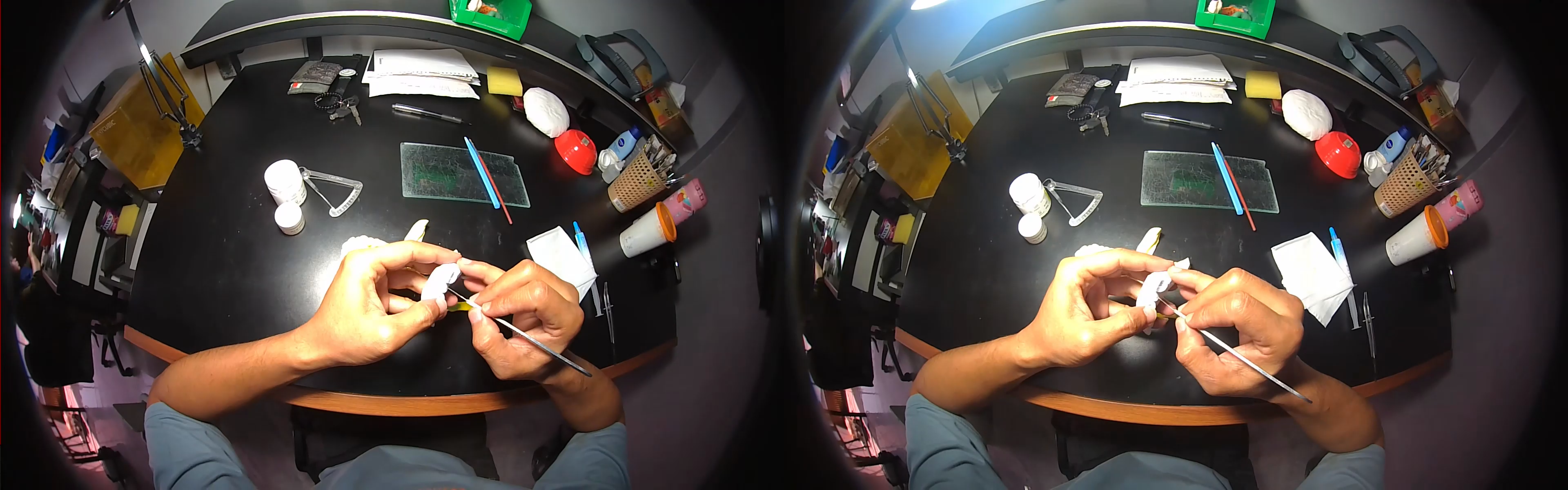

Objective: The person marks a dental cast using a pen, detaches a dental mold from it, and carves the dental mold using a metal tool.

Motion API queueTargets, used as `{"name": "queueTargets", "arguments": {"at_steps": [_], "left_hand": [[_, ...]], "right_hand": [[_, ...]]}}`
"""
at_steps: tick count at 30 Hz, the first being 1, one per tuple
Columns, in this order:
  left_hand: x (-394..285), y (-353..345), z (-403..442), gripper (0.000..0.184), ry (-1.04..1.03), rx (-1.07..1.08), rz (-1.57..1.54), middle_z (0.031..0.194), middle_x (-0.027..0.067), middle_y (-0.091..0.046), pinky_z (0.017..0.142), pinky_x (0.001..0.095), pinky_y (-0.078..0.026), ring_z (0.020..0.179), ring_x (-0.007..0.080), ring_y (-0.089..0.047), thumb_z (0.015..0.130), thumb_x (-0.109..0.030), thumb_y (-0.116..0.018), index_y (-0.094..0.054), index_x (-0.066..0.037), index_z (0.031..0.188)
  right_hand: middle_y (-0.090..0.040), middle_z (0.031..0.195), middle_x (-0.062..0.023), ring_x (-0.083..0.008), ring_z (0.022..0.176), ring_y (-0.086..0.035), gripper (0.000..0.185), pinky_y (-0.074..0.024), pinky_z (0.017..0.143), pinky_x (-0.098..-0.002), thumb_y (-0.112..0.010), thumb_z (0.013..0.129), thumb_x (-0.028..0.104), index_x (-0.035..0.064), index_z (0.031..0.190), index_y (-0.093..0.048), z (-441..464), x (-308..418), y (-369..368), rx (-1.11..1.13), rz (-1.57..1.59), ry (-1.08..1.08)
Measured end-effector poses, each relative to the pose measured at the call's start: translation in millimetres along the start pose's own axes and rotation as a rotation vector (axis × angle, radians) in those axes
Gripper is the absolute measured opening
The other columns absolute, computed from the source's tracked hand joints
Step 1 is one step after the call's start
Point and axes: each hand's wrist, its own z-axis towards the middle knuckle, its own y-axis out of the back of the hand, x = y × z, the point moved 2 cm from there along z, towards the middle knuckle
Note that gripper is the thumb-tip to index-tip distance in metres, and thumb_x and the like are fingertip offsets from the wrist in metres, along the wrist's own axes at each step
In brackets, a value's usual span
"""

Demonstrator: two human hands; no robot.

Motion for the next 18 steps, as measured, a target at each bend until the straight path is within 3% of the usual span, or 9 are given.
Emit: {"name": "queueTargets", "arguments": {"at_steps": [3,9,10,12,16,18], "left_hand": [[-1.6,0.9,0.7,0.041,0.013,-0.008,0.035,0.112,0.0176,-0.076,0.093,0.0337,-0.066,0.108,0.0211,-0.077,0.096,0.004,-0.072,-0.065,0.009,0.136],[-3.2,3.8,3.1,0.044,-0.062,-0.04,0.119,0.108,0.0174,-0.077,0.084,0.0306,-0.068,0.099,0.0187,-0.078,0.087,0.007,-0.078,-0.07,0.01,0.131],[-3.1,4.5,3.1,0.045,-0.043,-0.023,0.139,0.112,0.0164,-0.075,0.084,0.0295,-0.068,0.102,0.0187,-0.077,0.088,0.007,-0.079,-0.07,0.009,0.132],[-3.7,7.9,2.2,0.047,-0.007,0.007,0.183,0.119,0.0144,-0.069,0.086,0.0274,-0.067,0.108,0.0187,-0.074,0.089,0.007,-0.081,-0.07,0.006,0.135],[-3.8,9.2,2.3,0.047,-0.027,-0.004,0.215,0.118,0.0147,-0.071,0.084,0.0267,-0.066,0.105,0.017,-0.074,0.088,0.006,-0.082,-0.069,0.008,0.133],[-4.9,8.1,1.3,0.046,0.008,-0.032,0.192,0.116,0.0148,-0.073,0.083,0.0266,-0.066,0.104,0.0162,-0.075,0.087,0.006,-0.082,-0.07,0.009,0.131]], "right_hand": [[-0.07,0.086,-0.0158,-0.0258,0.085,-0.078,0.02,-0.0667,0.096,-0.0501,-0.073,0.081,-0.016,-0.0017,0.092,-0.064,0.7,1.3,3.7,0.086,-0.005,-0.011],[-0.07,0.086,-0.0172,-0.0263,0.086,-0.078,0.019,-0.0675,0.095,-0.0489,-0.073,0.082,-0.016,-0.0024,0.091,-0.064,2.6,-1.1,8.6,0.127,0.02,-0.046],[-0.072,0.079,-0.0143,-0.0228,0.072,-0.074,0.019,-0.0676,0.093,-0.0493,-0.076,0.075,-0.014,-0.0016,0.088,-0.069,0.9,-4.5,5.6,0.043,0.042,-0.052],[-0.072,0.08,-0.0143,-0.0224,0.072,-0.074,0.019,-0.0678,0.092,-0.0491,-0.076,0.075,-0.014,-0.0016,0.088,-0.069,2.2,-4.6,6.1,0.056,0.031,-0.047],[-0.07,0.087,-0.0173,-0.0254,0.085,-0.078,0.018,-0.0675,0.095,-0.0501,-0.074,0.082,-0.016,-0.0022,0.091,-0.066,5.0,-2.1,9.7,0.157,0.016,-0.032],[-0.07,0.087,-0.0168,-0.024,0.083,-0.077,0.019,-0.0674,0.095,-0.0508,-0.074,0.082,-0.016,-0.0019,0.091,-0.066,3.6,-2.8,9.2,0.141,0.013,-0.035]]}}
